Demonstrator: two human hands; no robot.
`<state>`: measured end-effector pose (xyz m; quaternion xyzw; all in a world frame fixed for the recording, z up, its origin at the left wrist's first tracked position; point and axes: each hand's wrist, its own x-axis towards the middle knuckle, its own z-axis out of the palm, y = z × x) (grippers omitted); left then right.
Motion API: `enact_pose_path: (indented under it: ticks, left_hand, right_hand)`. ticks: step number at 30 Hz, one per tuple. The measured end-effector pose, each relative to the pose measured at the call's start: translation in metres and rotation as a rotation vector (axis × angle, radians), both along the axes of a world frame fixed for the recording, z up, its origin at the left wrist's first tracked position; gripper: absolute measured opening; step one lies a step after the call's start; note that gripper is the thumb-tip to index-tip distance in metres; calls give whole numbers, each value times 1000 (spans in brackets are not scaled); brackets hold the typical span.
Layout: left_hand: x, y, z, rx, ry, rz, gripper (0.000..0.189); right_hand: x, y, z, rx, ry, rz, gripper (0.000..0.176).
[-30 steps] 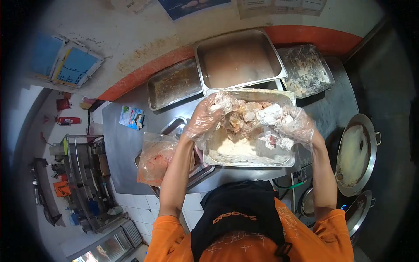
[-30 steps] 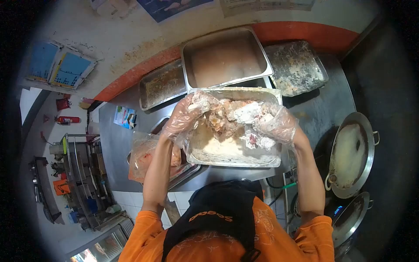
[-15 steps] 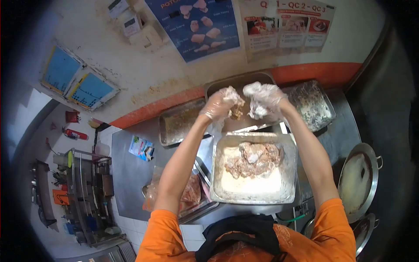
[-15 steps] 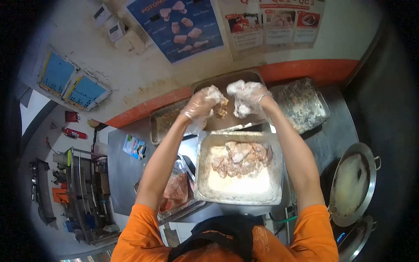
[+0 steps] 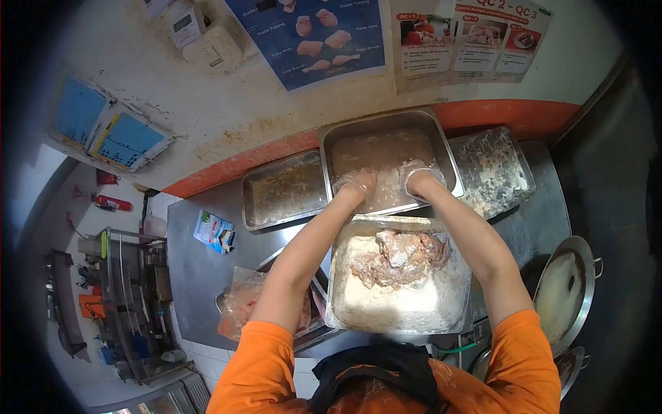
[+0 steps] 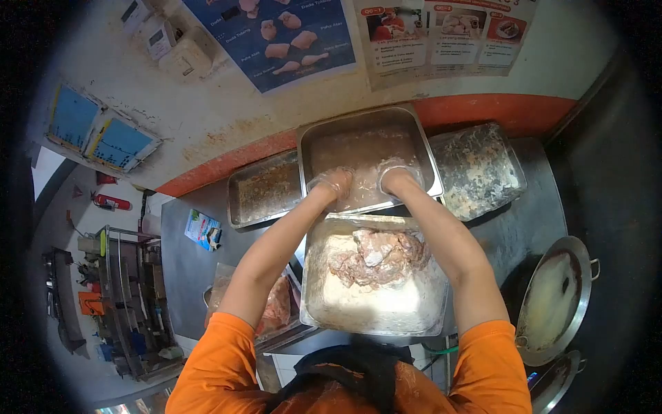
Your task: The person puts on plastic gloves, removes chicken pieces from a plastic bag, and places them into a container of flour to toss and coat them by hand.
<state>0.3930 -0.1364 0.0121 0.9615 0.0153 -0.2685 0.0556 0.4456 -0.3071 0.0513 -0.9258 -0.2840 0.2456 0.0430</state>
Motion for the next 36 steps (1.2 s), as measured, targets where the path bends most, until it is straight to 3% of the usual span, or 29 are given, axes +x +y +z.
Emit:
enact_pose_path:
  ticks: [4,6,9,11,13,16,19,20,23,25,27,32,34,35,36]
  left_hand:
    - [-1,2,18,57,110,-78,43]
    - [-21,-4,69,-262,-155,39,42]
    - [-22,9,57,-360,-346,21,42]
    - [-26,8,67,-436,-412,92,39]
    - [-26,9,70,-507,-479,163,37]
    - [-25,9,63,-537,-604,234,43]
    - [-27,2,82,-568,-727,291,32]
    - [-27,5,80,-567,-714,280,33]
    - [-26,12,75,-561,-784,214,33]
    - [-26,19,64,-621,-835,100,28]
    - [-43,11,95,-738,-679,176,27]
    - [-96,-12,172,-688,-576,120,25]
    - [-117,-27,191,-644,-522,73,30]
    - [-128,-33,194,-592,-475,22,36]
    - [-138,-38,184,-495,-451,-38,42]
  right_hand:
    - [8,-4,-12,-30,26,-46,36]
    - [11,-7,-12,0,40,-73,35]
    - [2,-20,18,168,41,-64,35]
    - [-5,-33,24,555,5,-203,34]
    - [-6,-33,29,631,25,-291,36]
    - [-1,-35,19,842,-164,-174,37]
    - [-8,-33,27,1007,-190,-238,37]
    - [-3,-31,31,849,-173,-207,35]
    - [-4,-27,26,909,-328,-228,33]
    - [-22,-33,56,1045,81,-413,27]
    - [-17,-48,36,1054,-193,-301,25]
    - [-82,-89,88,1102,-31,-298,28]
    - [-116,-101,115,729,137,-342,28]
    - [-132,-109,111,727,143,-348,28]
    - [-145,-119,103,774,316,-288,24]
